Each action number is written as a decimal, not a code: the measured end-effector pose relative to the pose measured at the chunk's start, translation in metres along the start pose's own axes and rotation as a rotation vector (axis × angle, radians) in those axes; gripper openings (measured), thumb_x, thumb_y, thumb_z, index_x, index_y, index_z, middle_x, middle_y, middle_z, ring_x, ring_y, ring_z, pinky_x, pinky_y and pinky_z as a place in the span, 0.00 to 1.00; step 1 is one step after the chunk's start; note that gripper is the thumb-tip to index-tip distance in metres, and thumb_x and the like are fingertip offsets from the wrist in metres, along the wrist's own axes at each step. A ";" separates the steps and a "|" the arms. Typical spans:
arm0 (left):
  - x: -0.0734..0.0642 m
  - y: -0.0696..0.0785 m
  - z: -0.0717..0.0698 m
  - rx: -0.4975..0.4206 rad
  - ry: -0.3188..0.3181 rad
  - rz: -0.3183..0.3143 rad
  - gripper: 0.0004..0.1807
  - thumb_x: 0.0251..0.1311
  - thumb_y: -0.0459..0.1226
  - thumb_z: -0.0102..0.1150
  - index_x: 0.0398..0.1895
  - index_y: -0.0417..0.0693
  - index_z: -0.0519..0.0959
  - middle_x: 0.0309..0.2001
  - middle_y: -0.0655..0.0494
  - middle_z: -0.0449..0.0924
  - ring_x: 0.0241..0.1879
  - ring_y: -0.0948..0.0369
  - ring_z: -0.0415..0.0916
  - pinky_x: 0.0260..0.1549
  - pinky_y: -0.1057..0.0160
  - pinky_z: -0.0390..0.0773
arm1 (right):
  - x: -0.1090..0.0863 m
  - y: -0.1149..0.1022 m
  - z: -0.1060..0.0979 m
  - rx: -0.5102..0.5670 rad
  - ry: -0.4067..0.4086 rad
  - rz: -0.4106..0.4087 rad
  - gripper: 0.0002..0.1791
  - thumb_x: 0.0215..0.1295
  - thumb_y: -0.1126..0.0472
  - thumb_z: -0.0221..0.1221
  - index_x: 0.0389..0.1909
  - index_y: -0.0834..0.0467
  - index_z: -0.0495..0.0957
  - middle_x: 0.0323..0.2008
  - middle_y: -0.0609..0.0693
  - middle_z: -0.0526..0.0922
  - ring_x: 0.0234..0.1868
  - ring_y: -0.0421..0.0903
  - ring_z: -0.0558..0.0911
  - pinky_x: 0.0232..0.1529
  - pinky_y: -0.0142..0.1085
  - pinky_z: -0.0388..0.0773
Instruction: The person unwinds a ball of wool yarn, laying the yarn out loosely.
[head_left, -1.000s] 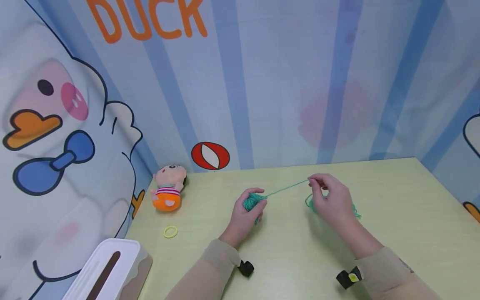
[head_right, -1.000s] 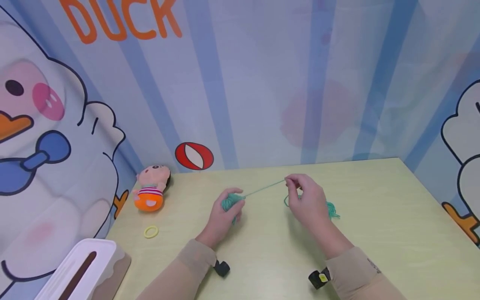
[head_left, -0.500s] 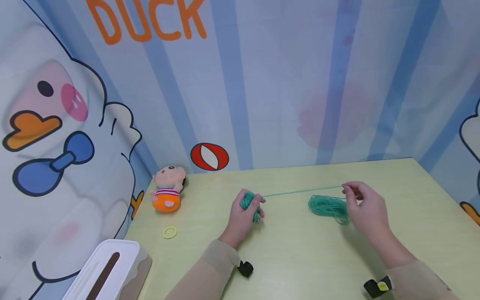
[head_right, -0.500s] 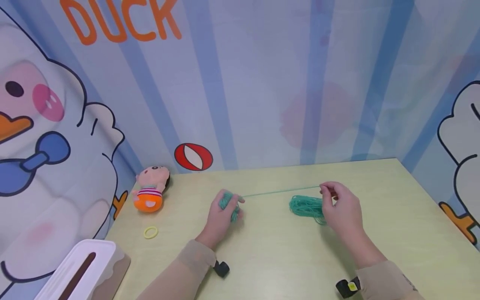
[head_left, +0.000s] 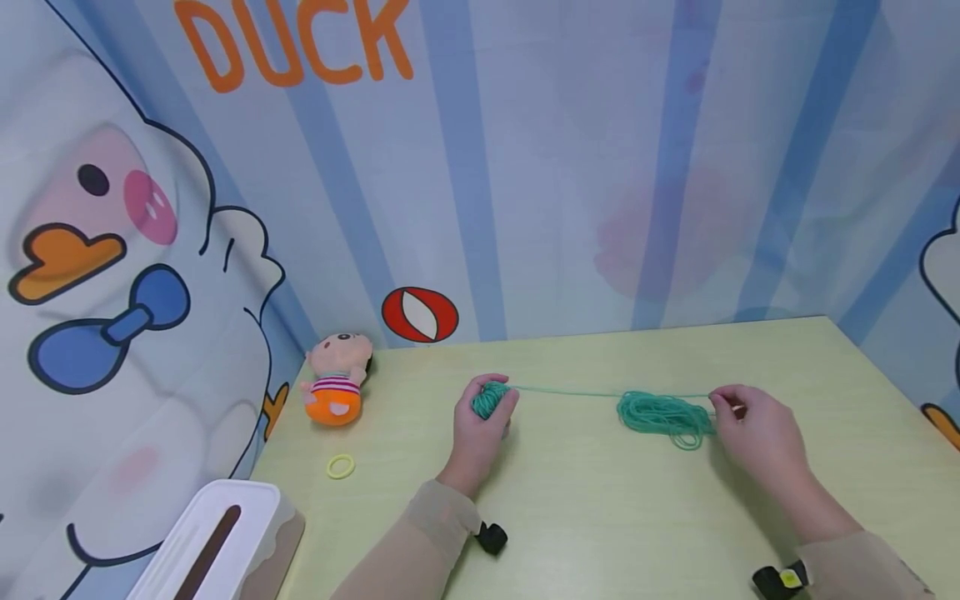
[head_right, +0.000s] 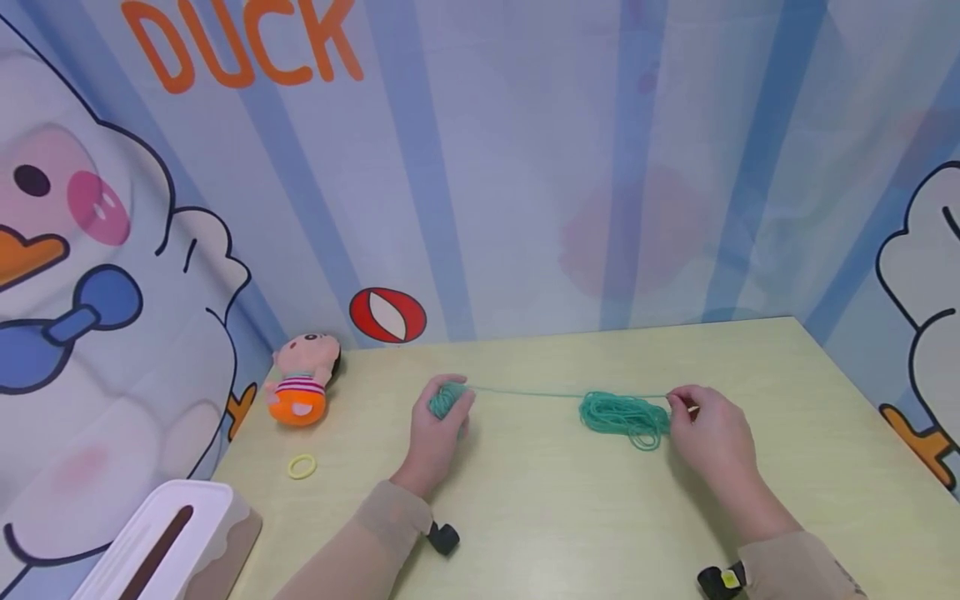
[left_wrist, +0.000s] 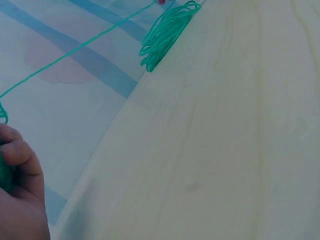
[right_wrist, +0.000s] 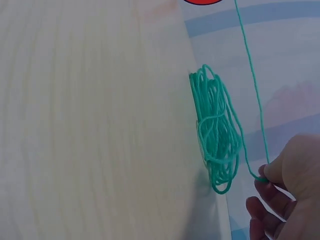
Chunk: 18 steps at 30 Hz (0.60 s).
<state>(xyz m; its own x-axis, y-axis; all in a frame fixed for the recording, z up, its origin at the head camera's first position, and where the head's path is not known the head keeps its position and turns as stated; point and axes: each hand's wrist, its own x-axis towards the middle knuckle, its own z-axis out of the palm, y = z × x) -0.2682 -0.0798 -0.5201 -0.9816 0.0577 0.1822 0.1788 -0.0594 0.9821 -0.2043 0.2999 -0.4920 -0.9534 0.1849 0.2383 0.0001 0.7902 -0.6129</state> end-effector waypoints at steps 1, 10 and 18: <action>0.000 0.000 0.000 -0.001 -0.003 0.011 0.17 0.77 0.44 0.69 0.58 0.43 0.80 0.33 0.59 0.79 0.27 0.64 0.73 0.28 0.69 0.77 | 0.000 0.002 0.000 -0.014 -0.013 0.004 0.18 0.84 0.55 0.57 0.57 0.65 0.87 0.48 0.65 0.89 0.42 0.57 0.86 0.34 0.38 0.76; -0.001 0.001 0.000 -0.003 -0.045 0.030 0.15 0.79 0.46 0.65 0.39 0.45 0.77 0.24 0.59 0.78 0.23 0.62 0.76 0.26 0.69 0.79 | -0.003 -0.023 0.016 -0.025 0.038 -0.044 0.15 0.77 0.62 0.58 0.55 0.63 0.88 0.55 0.70 0.82 0.52 0.70 0.78 0.44 0.58 0.77; -0.002 0.003 0.001 -0.003 -0.094 0.020 0.13 0.80 0.44 0.64 0.44 0.45 0.75 0.31 0.51 0.79 0.25 0.61 0.75 0.27 0.69 0.78 | -0.006 -0.088 0.055 0.131 0.036 -0.347 0.14 0.78 0.63 0.61 0.58 0.61 0.88 0.58 0.62 0.88 0.61 0.66 0.83 0.60 0.63 0.82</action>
<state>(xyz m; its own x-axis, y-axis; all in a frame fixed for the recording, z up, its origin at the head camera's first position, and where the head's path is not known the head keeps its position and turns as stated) -0.2652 -0.0792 -0.5171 -0.9672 0.1496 0.2052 0.1976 -0.0640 0.9782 -0.2152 0.1975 -0.4810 -0.8787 -0.0583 0.4738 -0.3618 0.7288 -0.5814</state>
